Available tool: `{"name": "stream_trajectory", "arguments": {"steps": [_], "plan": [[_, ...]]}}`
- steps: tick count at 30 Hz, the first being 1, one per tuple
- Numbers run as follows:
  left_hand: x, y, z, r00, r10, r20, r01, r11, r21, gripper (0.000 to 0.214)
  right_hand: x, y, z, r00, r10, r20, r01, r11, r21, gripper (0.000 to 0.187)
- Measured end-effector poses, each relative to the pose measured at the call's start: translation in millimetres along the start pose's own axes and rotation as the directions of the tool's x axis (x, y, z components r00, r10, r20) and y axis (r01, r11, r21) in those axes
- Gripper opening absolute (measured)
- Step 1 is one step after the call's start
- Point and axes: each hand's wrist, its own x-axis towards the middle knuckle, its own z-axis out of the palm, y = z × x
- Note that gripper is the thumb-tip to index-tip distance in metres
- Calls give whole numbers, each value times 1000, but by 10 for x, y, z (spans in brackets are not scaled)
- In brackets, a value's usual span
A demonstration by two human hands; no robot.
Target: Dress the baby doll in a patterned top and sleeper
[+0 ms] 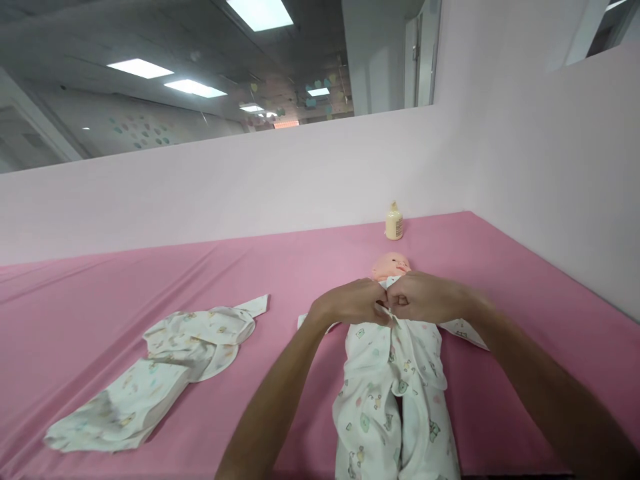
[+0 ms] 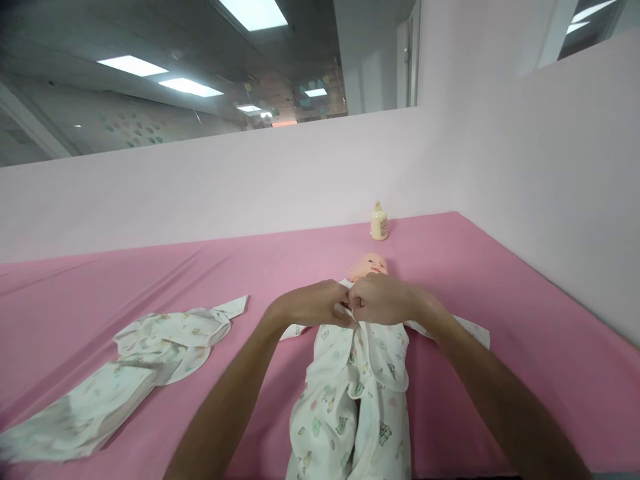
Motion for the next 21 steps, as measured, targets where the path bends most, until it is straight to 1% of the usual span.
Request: {"name": "stream_trajectory", "arguments": {"steps": [2,4,8,13,15,17,19,21], "plan": [[-27,21,-24,1000,25,-7,-25,1000,7,12,-31,16,-65,999,-24,43,20,996,90,22],[-63,37,-52,999,35,-26,-35,999,29,12,-43,16,-92,999,-20,40,16,995,99,22],[-123,47,-100,999,26,-42,-24,999,32,16,-19,21,-61,1000,-4,20,3,1000,31,20],[-198,72,-170,998,60,-28,-61,998,-33,23,9,70,12,999,24,-30,-27,993,-111,22],[-232,71,-205,998,21,-61,-20,1000,5,21,2,82,27,998,32,-63,-40,990,-133,23],[-269,41,-234,990,-50,-128,61,995,79,20,-22,83,27,990,60,-124,-78,986,-147,25],[-316,-27,-243,971,-121,-204,151,979,137,20,-72,74,18,972,121,-202,-150,979,-135,25],[-383,-138,-227,950,-188,-248,234,957,171,18,-156,70,11,951,191,-244,-215,974,-75,25]]}}
